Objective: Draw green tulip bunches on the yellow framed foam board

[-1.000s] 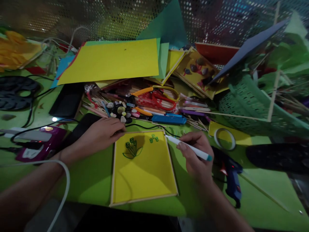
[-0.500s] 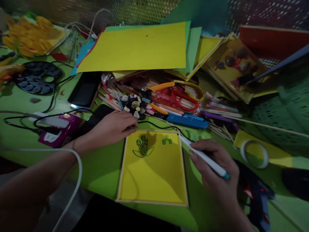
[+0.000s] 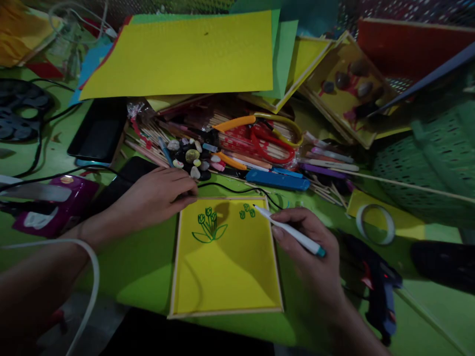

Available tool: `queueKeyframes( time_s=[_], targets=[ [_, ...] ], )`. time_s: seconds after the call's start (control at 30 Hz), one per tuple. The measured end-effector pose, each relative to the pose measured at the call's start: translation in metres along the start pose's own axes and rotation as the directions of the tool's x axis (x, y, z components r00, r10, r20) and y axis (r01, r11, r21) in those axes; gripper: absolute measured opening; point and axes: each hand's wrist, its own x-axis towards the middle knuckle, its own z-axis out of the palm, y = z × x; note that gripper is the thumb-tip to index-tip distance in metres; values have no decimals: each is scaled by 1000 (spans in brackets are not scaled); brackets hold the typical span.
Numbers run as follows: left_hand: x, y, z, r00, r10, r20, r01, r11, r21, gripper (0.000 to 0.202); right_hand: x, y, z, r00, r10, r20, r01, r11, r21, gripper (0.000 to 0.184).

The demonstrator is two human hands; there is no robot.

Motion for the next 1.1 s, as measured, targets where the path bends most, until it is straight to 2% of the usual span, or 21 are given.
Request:
queueKeyframes(
  time_s=[0.17, 0.33, 0.53, 0.73, 0.93, 1.1],
  targets=[
    [0, 1, 1, 1000, -5, 2, 5, 1000, -9, 5, -4, 1, -1, 1000, 26, -2, -26, 999, 39, 16],
    [0, 1, 1, 1000, -1, -5, 1, 1000, -14, 6, -3, 6, -5, 997, 20, 74, -26, 996, 87, 18],
    [-1, -1, 2, 1000, 5, -10, -5, 1000, -20, 6, 2, 9, -5, 994, 19, 107, -13, 998, -56, 15],
    [-1, -1, 2, 1000, -4, 11, 4, 1000, -7, 8, 1, 8, 0, 992, -44, 117, 69, 974, -217, 14],
    [0, -1, 0, 1000, 5, 8, -6, 1000, 6, 12, 4, 5, 6, 991, -81, 109, 105, 965, -240, 13],
    [1, -1, -1, 1000, -1, 15, 1, 1000, -1, 11, 7, 7, 9, 978, -158, 137, 193, 934, -301, 10]
  ],
)
